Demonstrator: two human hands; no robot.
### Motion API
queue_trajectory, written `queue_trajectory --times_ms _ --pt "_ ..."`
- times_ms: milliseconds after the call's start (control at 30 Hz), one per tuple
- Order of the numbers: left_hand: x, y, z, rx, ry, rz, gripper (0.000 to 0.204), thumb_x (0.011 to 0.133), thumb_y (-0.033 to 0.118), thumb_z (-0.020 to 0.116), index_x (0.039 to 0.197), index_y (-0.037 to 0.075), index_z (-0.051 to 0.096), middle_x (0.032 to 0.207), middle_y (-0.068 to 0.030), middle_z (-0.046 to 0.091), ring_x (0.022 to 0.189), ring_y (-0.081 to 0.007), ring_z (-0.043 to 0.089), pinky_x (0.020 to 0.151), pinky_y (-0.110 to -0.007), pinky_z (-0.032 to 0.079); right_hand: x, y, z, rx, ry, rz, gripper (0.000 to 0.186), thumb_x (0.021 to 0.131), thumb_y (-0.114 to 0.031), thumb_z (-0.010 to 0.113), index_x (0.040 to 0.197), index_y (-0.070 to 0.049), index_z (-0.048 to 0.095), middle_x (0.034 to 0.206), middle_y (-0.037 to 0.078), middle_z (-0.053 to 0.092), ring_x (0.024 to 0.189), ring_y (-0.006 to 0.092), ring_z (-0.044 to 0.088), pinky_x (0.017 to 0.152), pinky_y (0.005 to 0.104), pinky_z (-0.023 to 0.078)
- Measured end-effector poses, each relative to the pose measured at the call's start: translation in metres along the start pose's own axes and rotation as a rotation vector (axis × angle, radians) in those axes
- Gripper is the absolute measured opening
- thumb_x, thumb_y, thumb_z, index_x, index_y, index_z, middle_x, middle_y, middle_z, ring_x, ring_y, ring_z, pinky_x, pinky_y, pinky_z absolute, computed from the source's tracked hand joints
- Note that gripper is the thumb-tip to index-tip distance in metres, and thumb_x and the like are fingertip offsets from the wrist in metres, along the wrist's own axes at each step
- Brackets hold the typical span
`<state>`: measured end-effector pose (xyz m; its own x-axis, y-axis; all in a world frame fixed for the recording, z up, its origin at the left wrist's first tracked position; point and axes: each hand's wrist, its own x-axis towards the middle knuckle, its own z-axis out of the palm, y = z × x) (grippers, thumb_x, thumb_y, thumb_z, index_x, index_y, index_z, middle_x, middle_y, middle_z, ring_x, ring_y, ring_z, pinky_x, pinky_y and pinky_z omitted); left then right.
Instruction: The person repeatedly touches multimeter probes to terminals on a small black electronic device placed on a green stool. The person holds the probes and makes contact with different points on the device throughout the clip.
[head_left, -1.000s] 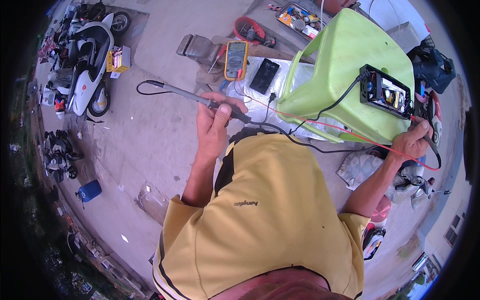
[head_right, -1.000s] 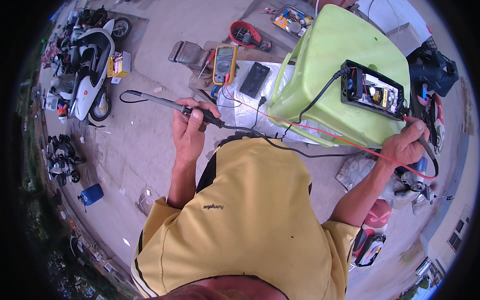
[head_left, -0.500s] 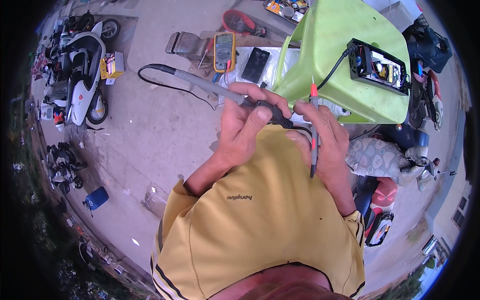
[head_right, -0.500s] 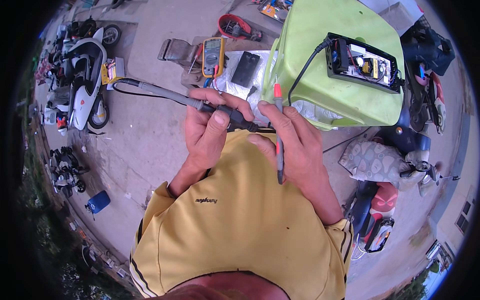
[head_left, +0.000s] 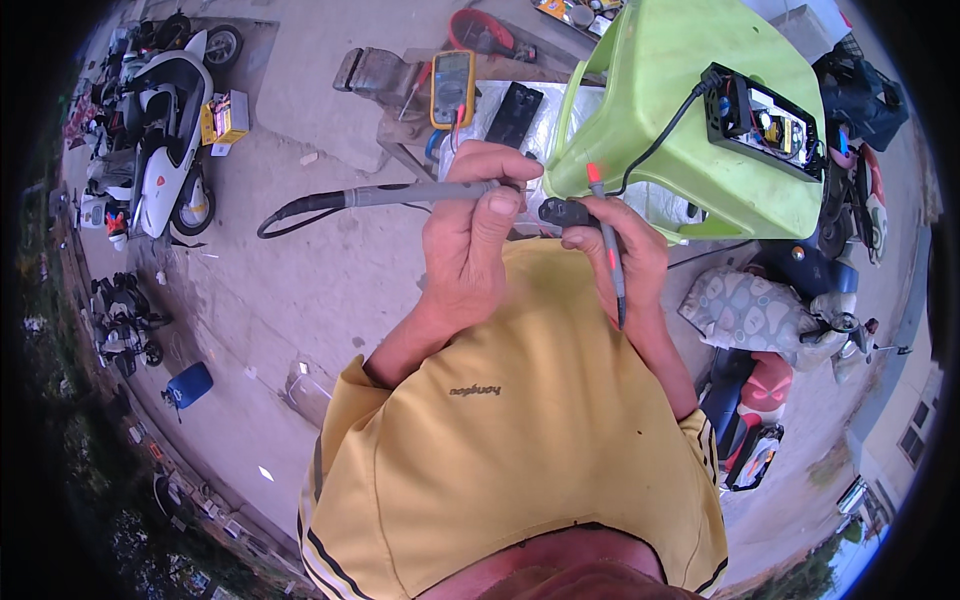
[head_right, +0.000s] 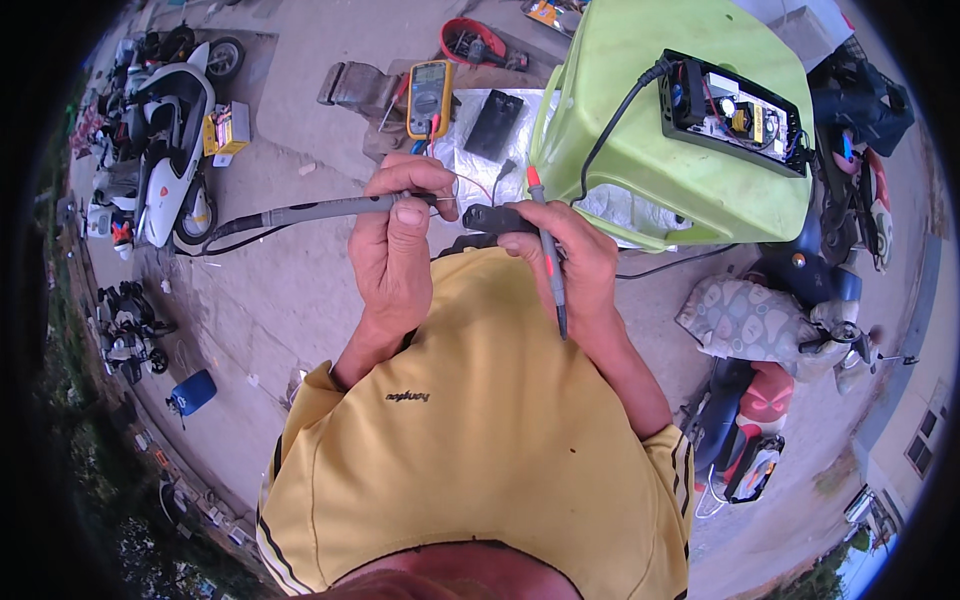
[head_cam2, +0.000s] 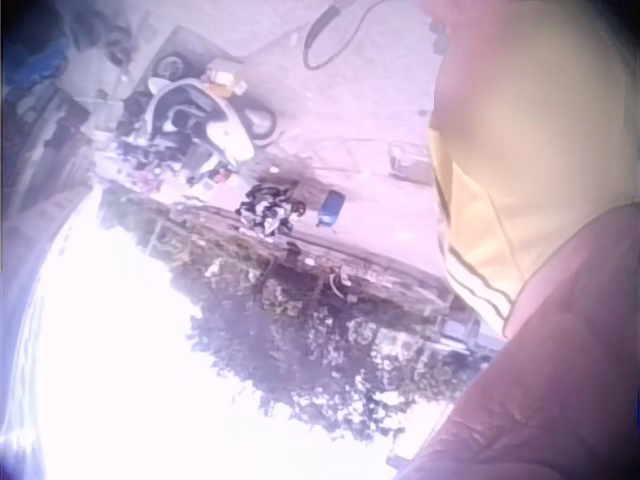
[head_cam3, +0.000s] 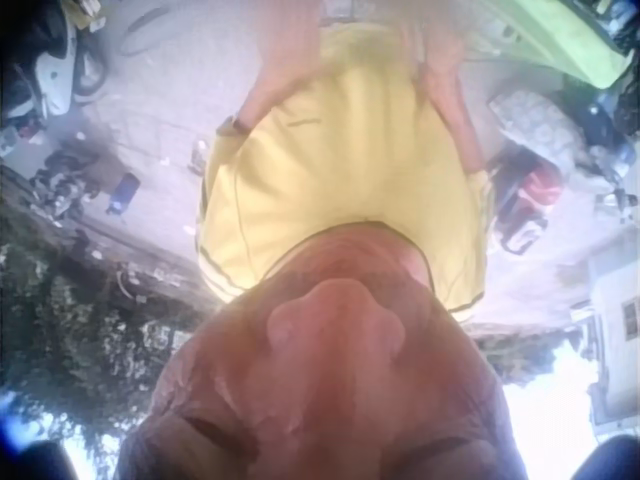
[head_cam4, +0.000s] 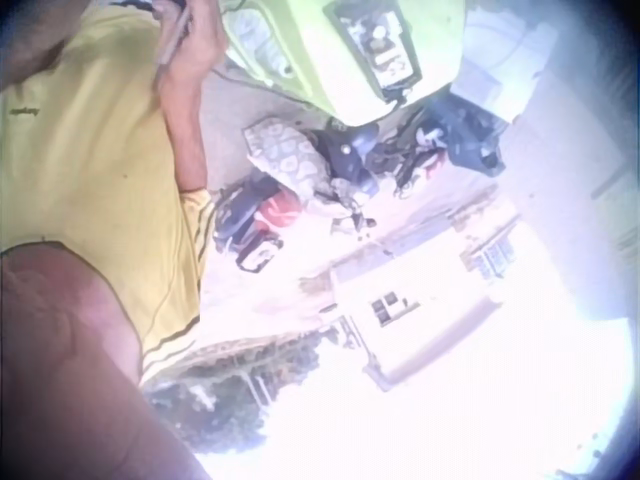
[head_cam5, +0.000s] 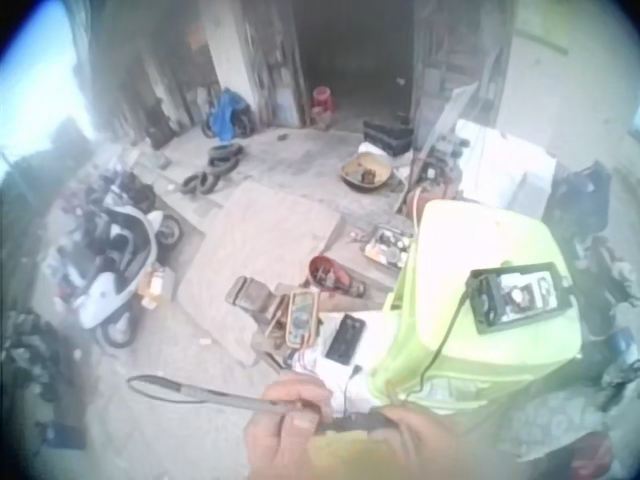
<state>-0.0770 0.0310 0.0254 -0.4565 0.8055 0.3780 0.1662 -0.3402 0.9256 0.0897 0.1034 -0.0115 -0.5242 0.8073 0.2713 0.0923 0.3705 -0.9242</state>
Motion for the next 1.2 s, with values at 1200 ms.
queue_trajectory --times_ms 1200 --pt "-0.018 -0.004 0.002 -0.298 -0.074 -0.187 0.019 0.105 0.02 0.05 0.113 0.003 0.048 0.11 -0.0262 0.066 0.1 -0.027 0.067 0.088 -0.039 0.057 0.014 -0.029 -0.015 -0.251 -0.126 -0.162 0.042 0.077 -0.009 0.081 0.115 -0.003 0.065 0.084 0.012 0.064 0.071 0.0298 0.064 0.062 0.038 0.05"
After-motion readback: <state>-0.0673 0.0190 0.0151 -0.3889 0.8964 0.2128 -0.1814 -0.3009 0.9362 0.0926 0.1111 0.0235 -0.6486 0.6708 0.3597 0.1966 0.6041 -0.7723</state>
